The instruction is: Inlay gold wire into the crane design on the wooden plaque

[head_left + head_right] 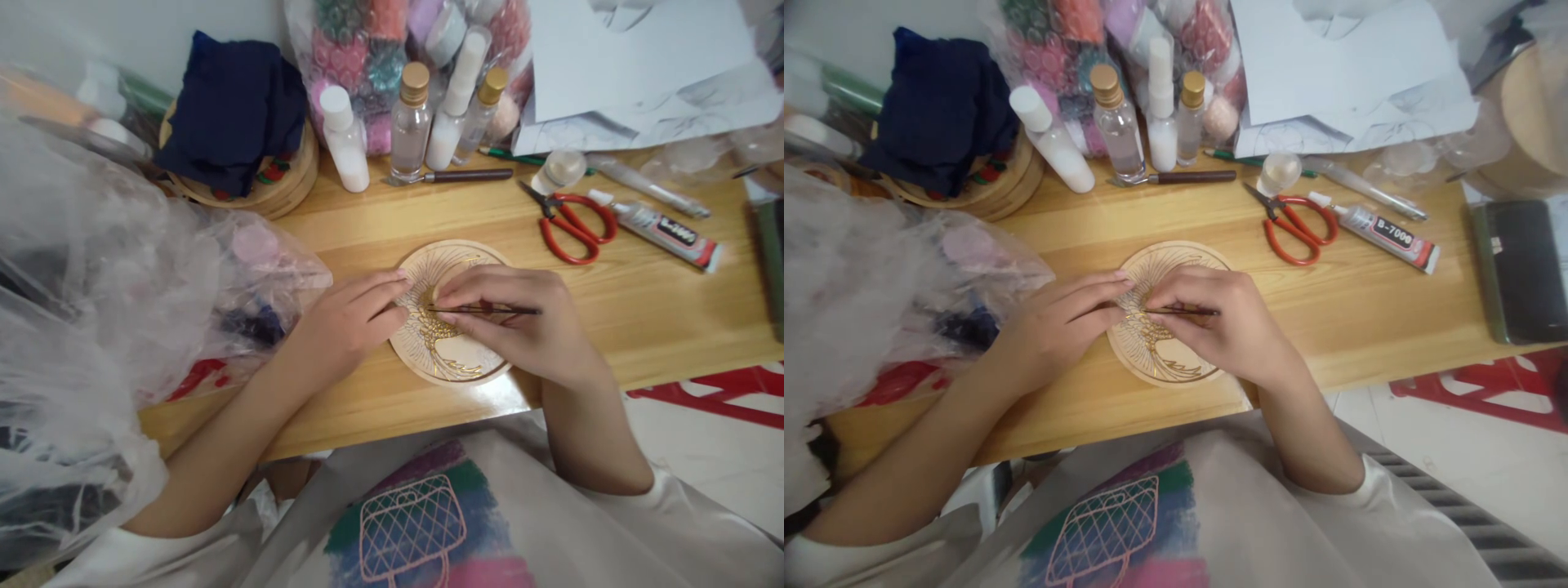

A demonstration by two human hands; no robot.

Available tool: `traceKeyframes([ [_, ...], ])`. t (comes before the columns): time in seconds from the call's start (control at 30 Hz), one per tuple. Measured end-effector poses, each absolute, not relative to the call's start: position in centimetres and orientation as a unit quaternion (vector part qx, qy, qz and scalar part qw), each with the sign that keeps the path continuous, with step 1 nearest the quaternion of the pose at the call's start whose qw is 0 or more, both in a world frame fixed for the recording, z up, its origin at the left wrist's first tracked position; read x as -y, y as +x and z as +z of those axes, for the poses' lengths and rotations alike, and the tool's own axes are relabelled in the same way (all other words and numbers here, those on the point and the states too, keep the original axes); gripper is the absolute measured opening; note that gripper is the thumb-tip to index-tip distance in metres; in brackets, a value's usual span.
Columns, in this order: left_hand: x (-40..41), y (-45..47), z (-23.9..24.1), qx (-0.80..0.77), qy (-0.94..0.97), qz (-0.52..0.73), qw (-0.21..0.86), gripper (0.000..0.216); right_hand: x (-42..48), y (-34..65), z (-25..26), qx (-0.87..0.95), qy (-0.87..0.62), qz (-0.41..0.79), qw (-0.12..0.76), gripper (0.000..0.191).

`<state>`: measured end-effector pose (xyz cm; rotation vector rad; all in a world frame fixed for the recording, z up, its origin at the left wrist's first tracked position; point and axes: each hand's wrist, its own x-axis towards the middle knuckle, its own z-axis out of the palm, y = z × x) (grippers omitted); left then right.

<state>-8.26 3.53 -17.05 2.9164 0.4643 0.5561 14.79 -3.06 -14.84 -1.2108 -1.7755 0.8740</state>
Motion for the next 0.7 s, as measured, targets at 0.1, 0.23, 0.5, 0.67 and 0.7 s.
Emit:
traceKeyframes([
  [0.1,-3.5,-8.2,-17.1,-0.156,0.968,0.185,0.064,0.025,3.0,14.6,-14.9,0.702,-0.478,0.349,0.396,0.010],
  [0.23,-3.5,-8.3,-17.1,-0.159,0.968,0.183,0.066,0.025,3.0,14.3,-15.1,0.707,-0.479,0.349,0.386,0.007],
  [0.5,-3.5,-8.2,-16.9,-0.162,0.968,0.178,0.068,0.027,2.9,14.0,-15.3,0.706,-0.489,0.354,0.371,0.005],
  [0.67,-3.6,-8.2,-17.0,-0.158,0.970,0.173,0.061,0.030,2.9,13.7,-15.4,0.699,-0.498,0.360,0.366,0.005],
  [0.7,-3.6,-8.3,-17.0,-0.158,0.970,0.173,0.063,0.029,2.9,13.7,-15.5,0.698,-0.498,0.361,0.367,0.005],
])
